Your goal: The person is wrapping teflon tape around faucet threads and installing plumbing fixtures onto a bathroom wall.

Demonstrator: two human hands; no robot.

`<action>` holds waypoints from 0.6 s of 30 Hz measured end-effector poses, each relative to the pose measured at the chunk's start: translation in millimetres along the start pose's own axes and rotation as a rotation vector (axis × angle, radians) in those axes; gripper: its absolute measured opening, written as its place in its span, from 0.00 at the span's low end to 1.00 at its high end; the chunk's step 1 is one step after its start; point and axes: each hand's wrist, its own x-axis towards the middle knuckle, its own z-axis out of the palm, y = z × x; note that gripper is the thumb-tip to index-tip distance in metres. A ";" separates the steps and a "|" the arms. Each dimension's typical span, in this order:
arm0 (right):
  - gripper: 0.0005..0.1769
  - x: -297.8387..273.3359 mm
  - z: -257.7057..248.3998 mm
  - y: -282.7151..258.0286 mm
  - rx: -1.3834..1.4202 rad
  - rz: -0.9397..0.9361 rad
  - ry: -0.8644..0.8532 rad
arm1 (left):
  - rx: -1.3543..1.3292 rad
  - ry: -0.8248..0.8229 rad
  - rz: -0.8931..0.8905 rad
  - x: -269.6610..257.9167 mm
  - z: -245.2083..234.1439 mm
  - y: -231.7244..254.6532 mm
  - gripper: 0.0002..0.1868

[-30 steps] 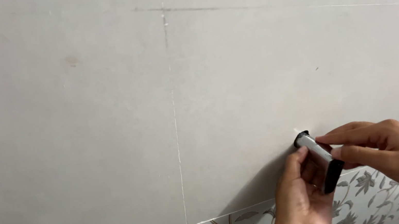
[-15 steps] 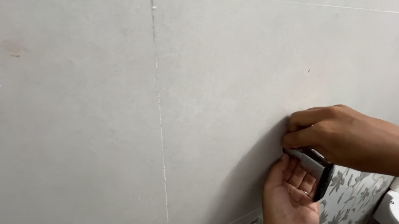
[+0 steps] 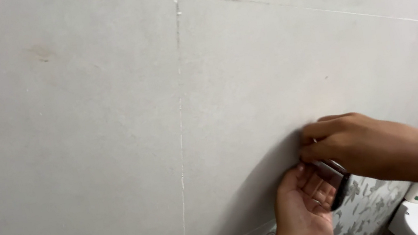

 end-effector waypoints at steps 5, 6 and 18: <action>0.13 -0.9 -4.1 -14.0 -0.072 -0.048 0.032 | 0.076 0.056 0.075 -11.5 11.3 -0.8 0.18; 0.13 -1.1 -12.6 -20.3 -0.061 -0.045 0.026 | 0.075 0.067 0.068 -13.1 14.2 -0.1 0.18; 0.13 -8.3 -34.4 -49.7 0.227 0.611 0.050 | 0.222 -0.057 0.164 -7.3 5.5 -1.6 0.11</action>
